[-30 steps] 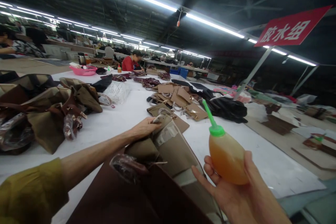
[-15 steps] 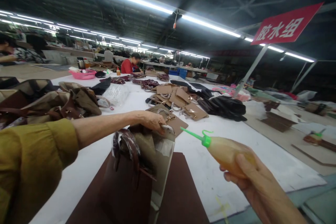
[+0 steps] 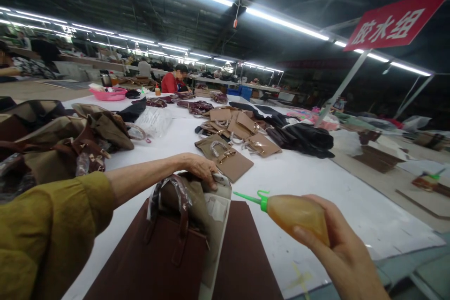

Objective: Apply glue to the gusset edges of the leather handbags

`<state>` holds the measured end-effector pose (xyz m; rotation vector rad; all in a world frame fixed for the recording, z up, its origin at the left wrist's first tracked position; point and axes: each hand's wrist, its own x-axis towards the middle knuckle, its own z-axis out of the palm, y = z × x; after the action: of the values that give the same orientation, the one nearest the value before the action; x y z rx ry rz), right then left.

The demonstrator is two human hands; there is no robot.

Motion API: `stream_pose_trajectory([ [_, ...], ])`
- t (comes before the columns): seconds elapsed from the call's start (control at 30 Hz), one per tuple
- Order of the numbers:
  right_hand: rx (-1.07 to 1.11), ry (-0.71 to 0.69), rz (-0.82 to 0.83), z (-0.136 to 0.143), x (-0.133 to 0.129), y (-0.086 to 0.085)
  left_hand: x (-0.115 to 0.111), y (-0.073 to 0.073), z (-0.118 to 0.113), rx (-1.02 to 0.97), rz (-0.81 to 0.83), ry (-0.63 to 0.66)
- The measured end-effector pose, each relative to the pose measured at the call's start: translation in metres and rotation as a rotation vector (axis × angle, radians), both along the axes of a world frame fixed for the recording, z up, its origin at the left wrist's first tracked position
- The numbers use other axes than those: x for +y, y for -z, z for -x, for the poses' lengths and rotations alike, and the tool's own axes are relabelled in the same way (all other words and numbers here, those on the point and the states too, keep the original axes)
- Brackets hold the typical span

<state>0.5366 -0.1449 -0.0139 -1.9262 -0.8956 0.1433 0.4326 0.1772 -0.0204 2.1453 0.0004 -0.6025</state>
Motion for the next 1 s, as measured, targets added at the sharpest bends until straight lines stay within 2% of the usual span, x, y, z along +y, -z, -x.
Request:
stream_pose_trajectory([
  [0.17, -0.178, 0.046, 0.051, 0.004, 0.007, 0.002, 0.0, 0.001, -0.004, 0.047, -0.003, 0.004],
  [0.47, -0.25, 0.033, 0.048, 0.01, 0.013, -0.001, -0.003, -0.001, -0.006, 0.085, -0.024, 0.004],
  [0.7, -0.246, 0.027, 0.085, 0.008, 0.01, 0.009, -0.005, -0.004, -0.007, 0.093, -0.07, 0.008],
  [0.87, -0.14, -0.047, 0.162, 0.008, 0.005, 0.013, -0.005, -0.007, -0.005, 0.101, -0.112, 0.0],
  [1.0, -0.097, 0.023, 0.125, 0.01, 0.005, 0.01, -0.006, -0.007, -0.004, 0.112, -0.127, 0.011],
])
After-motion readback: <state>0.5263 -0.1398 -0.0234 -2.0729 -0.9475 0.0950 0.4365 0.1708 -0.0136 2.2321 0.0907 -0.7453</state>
